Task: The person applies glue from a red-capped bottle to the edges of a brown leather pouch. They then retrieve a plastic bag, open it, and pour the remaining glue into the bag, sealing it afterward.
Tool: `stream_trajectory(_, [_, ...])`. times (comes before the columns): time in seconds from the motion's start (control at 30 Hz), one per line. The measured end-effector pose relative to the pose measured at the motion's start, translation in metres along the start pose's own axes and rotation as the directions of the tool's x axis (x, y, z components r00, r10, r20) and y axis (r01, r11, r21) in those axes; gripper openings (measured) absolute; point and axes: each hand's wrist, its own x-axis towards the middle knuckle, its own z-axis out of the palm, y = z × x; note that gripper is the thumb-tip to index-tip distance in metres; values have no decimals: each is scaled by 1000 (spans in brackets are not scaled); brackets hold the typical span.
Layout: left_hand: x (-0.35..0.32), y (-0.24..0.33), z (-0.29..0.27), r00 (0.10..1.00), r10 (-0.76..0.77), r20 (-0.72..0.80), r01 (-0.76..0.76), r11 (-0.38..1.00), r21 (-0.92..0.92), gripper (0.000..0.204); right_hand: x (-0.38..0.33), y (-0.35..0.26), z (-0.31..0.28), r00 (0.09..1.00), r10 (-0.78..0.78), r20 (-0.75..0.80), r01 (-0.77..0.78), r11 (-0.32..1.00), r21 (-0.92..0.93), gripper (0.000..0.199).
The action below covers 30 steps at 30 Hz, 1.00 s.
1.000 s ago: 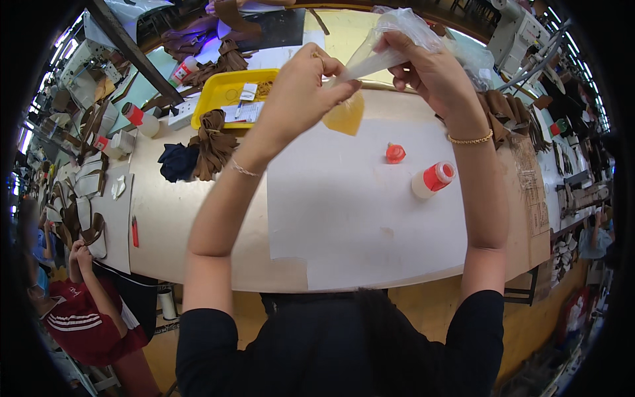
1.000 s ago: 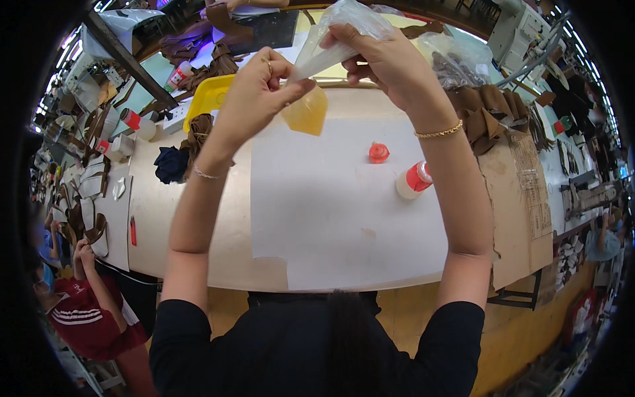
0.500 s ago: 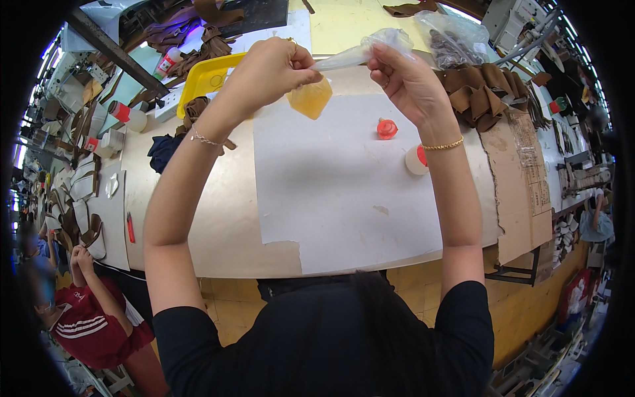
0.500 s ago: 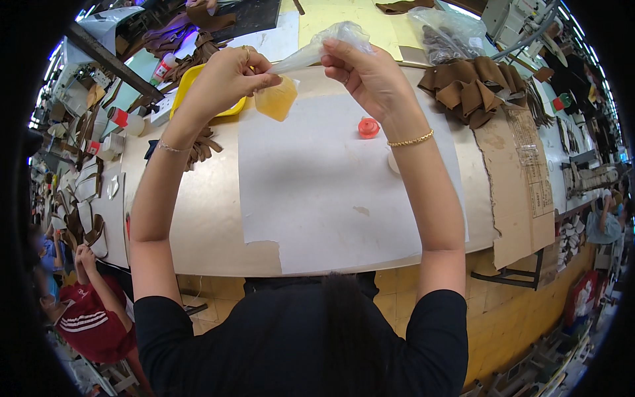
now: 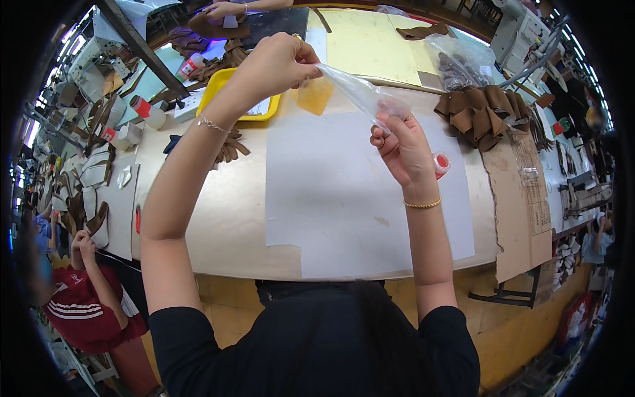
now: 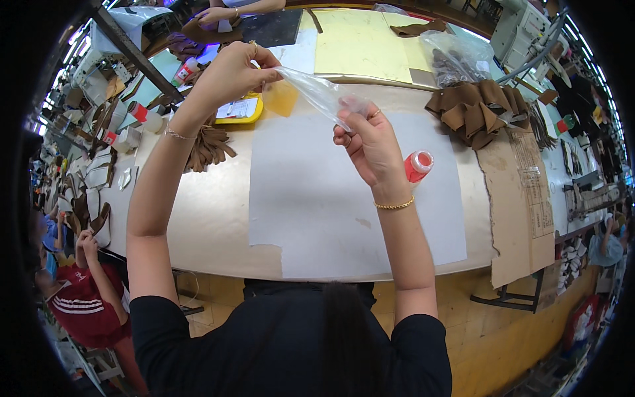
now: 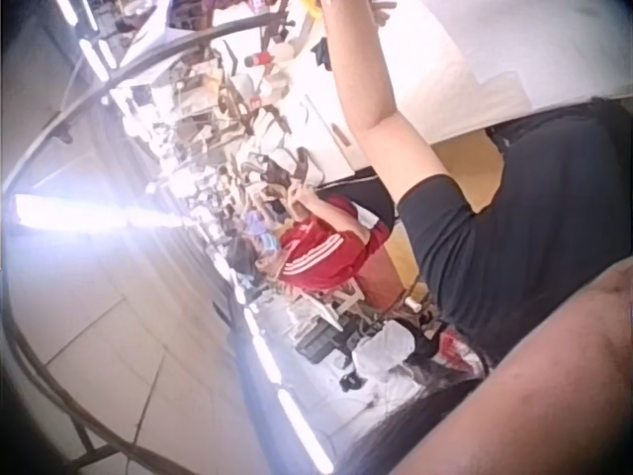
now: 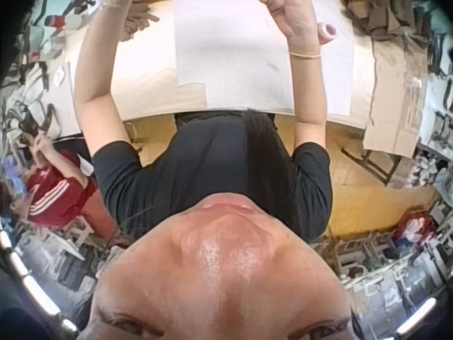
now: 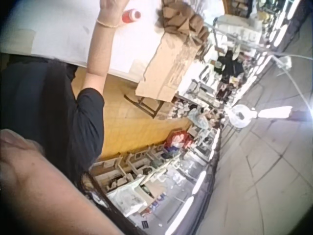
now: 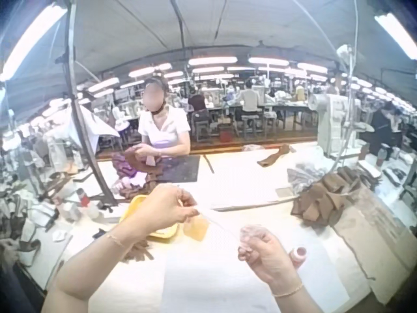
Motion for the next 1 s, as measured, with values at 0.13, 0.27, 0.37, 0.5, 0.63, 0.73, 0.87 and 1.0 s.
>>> stream_trajectory(0.13, [1, 1, -8, 995, -72, 63, 75, 996, -42, 21, -5, 10, -15, 999, 22, 26, -24, 998, 61, 28])
stream_trajectory(0.27, [-7, -3, -13, 994, -101, 50, 104, 992, -75, 21, -22, 5, 10, 947, -311, -73, 254, 870, -422, 55])
stream_trajectory(0.37, [-9, 1, -11, 995, -85, 43, 88, 994, -71, 20, -21, -16, 15, 636, -728, 256, 449, 79, -890, 76])
stream_trajectory(0.5, [-19, 6, -11, 992, -106, 64, 109, 993, -43, 20, -19, -27, 70, 527, -480, 702, 260, -695, -671, 64])
stream_trajectory(0.63, [-25, 4, -9, 991, -109, 75, 112, 993, -40, 20, 1, -23, 74, 768, -232, 597, 224, -776, -590, 36])
stream_trajectory(0.73, [-27, -2, -9, 981, -151, 118, 157, 987, -44, 21, 1, -24, 49, 801, -212, 560, 344, -601, -721, 24])
stream_trajectory(0.87, [-22, -14, 1, 997, -30, 73, 24, 996, 80, 21, -19, 1, 38, 948, -99, 303, 308, 43, -950, 25])
stream_trajectory(1.0, [-14, 1, 7, 992, 114, 45, -106, 981, -165, 13, -40, 46, 44, 954, 116, 276, -20, 944, -329, 43])
